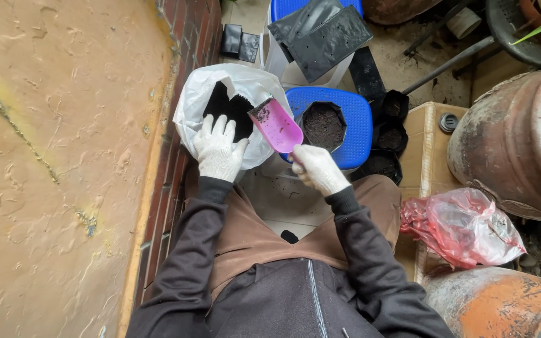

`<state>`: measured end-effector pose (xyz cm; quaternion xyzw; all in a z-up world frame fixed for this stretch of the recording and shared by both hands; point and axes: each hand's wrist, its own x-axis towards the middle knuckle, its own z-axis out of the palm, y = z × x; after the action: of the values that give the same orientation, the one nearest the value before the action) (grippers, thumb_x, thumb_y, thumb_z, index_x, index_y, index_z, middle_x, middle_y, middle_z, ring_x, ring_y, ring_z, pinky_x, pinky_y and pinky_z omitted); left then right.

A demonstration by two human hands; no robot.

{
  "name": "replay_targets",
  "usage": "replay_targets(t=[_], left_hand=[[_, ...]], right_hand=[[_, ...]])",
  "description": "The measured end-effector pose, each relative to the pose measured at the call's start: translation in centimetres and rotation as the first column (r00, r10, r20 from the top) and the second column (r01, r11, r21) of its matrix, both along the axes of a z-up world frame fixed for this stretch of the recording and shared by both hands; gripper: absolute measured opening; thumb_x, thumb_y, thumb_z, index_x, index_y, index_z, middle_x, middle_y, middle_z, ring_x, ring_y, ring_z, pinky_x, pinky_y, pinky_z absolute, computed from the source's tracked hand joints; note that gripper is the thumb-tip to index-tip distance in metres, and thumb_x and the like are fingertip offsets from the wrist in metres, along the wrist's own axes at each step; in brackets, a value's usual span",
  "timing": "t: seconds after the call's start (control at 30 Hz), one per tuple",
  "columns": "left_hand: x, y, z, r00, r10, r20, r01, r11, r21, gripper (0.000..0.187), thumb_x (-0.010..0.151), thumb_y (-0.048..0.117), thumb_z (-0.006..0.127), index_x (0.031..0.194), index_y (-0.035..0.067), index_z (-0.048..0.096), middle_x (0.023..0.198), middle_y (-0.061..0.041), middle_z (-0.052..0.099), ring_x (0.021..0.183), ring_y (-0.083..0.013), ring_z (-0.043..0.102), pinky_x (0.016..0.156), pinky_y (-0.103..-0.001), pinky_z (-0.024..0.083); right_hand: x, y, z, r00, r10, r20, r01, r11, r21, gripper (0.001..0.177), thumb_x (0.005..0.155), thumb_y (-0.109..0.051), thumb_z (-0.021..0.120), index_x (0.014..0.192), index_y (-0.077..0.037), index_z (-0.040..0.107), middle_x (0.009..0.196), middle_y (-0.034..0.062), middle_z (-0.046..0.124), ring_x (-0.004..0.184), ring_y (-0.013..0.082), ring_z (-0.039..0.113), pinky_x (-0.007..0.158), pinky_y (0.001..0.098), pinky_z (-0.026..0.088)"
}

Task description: Filling small black nursery pots with soil from a large white bag using a pink hand scoop.

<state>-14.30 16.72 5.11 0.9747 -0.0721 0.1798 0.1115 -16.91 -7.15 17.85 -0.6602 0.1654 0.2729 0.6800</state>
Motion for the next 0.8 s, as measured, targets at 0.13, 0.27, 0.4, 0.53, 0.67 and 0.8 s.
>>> replay_targets(t=[0.13,0.27,0.4,0.53,0.67,0.8], left_hand=[[-0.6,0.9,-1.3,0.999,0.034,-0.018,-0.034,0.999,-0.003,0.053,0.089,0.053,0.075,0.125,0.015,0.067,0.131,-0.007,0.063,0.134,-0.0327,0.049,0.096,-0.046,0.050],[-0.8,1.2,-1.3,0.998,0.049,0.047,-0.047,0.998,-0.046,0.053,0.087,0.049,0.079,0.126,0.014,0.068,0.134,-0.007,0.062,0.135,-0.0335,0.048,0.097,-0.047,0.050],[-1.7,1.5,-0.9,0.995,0.051,0.082,-0.047,0.998,-0.050,0.056,0.082,0.048,0.082,0.124,0.015,0.068,0.132,-0.008,0.063,0.135,-0.0343,0.049,0.096,-0.047,0.049],[-2.0,1.5,-0.6,0.993,0.061,0.097,-0.056,0.997,-0.048,0.058,0.078,0.049,0.084,0.122,0.014,0.069,0.130,-0.008,0.065,0.133,-0.0345,0.051,0.095,-0.047,0.049],[-2.3,1.6,-0.6,0.996,0.067,0.064,-0.064,0.996,-0.059,0.058,0.078,0.049,0.083,0.122,0.015,0.069,0.130,-0.008,0.065,0.133,-0.0334,0.051,0.097,-0.047,0.048],[-2.2,1.8,-1.5,0.996,0.064,0.055,-0.061,0.997,-0.052,0.055,0.080,0.049,0.082,0.121,0.014,0.069,0.130,-0.008,0.065,0.134,-0.0337,0.049,0.100,-0.047,0.045]], right_hand=[[0.2,1.9,-0.2,0.997,0.071,-0.007,-0.071,0.997,-0.029,0.025,0.099,-0.033,0.056,0.082,-0.015,0.055,0.056,-0.0054,0.039,0.040,-0.0040,0.027,0.029,0.0135,0.022],[1.0,3.4,-0.3,0.993,0.120,0.004,-0.120,0.992,-0.041,0.027,0.099,-0.033,0.058,0.079,-0.015,0.056,0.054,-0.0037,0.042,0.038,-0.0029,0.030,0.028,0.0143,0.023],[1.4,4.7,0.0,0.982,0.178,-0.067,-0.185,0.974,-0.130,0.025,0.097,-0.034,0.059,0.081,-0.014,0.058,0.057,-0.0038,0.046,0.040,-0.0040,0.032,0.031,0.0126,0.026],[2.8,4.9,-2.7,0.972,0.223,-0.080,-0.234,0.952,-0.198,0.027,0.096,-0.036,0.061,0.083,-0.012,0.063,0.057,-0.0011,0.053,0.039,-0.0021,0.038,0.031,0.0140,0.031],[4.6,4.9,-6.9,0.948,0.302,-0.098,-0.317,0.891,-0.326,0.029,0.092,-0.037,0.062,0.081,-0.010,0.069,0.058,0.0003,0.054,0.042,0.0011,0.043,0.034,0.0163,0.036],[9.5,3.0,-17.3,0.451,0.892,-0.027,-0.499,0.228,-0.836,0.036,0.091,-0.035,0.059,0.091,0.000,0.071,0.068,0.0095,0.068,0.056,0.0157,0.065,0.046,0.0256,0.053]])
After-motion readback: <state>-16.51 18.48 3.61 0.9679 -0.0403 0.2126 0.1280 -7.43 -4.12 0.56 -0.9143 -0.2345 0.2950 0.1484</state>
